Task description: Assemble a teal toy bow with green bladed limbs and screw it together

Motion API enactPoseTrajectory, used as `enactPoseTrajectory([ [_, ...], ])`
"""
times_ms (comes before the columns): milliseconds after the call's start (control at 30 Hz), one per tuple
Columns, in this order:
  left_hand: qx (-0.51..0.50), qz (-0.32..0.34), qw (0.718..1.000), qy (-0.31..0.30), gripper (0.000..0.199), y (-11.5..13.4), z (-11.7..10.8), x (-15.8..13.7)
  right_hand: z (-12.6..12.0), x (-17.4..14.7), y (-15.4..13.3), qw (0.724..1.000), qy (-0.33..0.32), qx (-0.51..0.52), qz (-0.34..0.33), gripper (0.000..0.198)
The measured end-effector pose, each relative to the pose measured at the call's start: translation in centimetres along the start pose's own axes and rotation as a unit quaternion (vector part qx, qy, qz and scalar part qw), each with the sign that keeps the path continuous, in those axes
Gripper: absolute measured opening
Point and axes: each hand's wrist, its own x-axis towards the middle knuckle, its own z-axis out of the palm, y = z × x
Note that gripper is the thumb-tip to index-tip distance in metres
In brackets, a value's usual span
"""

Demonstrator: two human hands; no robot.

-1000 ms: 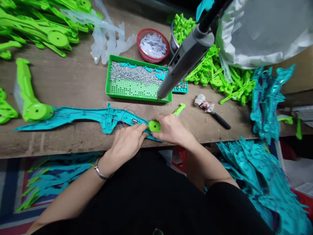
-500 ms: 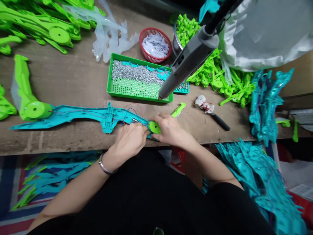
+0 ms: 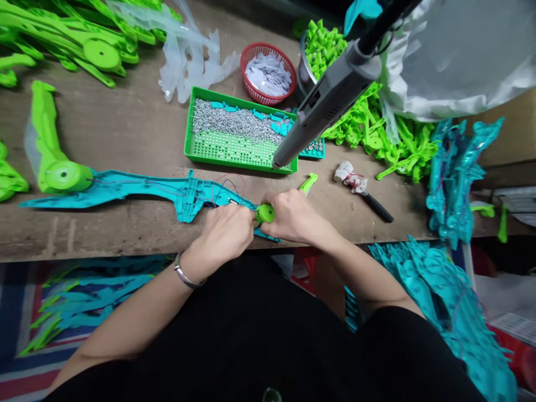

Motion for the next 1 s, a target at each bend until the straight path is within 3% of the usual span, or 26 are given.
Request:
enactPoseTrajectory([
  [100, -0.013, 0.003, 1.0, -0.002, 0.041, -0.2, 0.1, 0.1, -1.1, -0.9, 0.9, 0.996, 0.012, 0.082, -0.023, 0.034],
  [200, -0.009, 0.013, 1.0, 0.0, 0.04, -0.3, 0.1, 0.2, -2.2, -2.4, 2.3, 0.973, 0.125, 0.195, -0.025, 0.039],
  [367, -0.001, 0.02, 1.0, -0.005, 0.039, -0.5, 0.0, 0.3, -1.9, -4.6, 5.8, 0.874, 0.351, 0.33, -0.058, 0.045],
  [467, 0.002, 0.027, 1.0, -0.007, 0.04, -0.7, -0.1, 0.4, -0.2, -5.5, 8.3, 0.813, 0.488, 0.315, -0.044, 0.05],
  [533, -0.005, 0.03, 0.999, -0.011, 0.04, -0.9, -0.1, 0.5, 1.5, -6.0, 9.7, 0.824, 0.501, 0.263, -0.017, 0.048],
  [633, -0.016, 0.038, 0.999, -0.012, 0.037, -1.1, -0.1, 0.5, 4.3, -6.4, 10.7, 0.893, 0.412, 0.182, -0.006, 0.041],
  [700, -0.007, 0.046, 0.999, -0.005, 0.034, -1.3, -0.1, 0.4, 6.2, -6.5, 10.8, 0.918, 0.362, 0.158, -0.023, 0.04],
  [833, 0.031, 0.04, 0.998, 0.023, 0.032, -1.6, -0.3, -0.8, 8.5, -6.5, 10.9, 0.93, 0.327, 0.157, -0.062, 0.041],
  [1000, 0.05, 0.023, 0.996, 0.07, 0.034, -2.5, -0.8, -3.1, 9.1, -7.0, 11.1, 0.937, 0.288, 0.164, -0.108, 0.047],
])
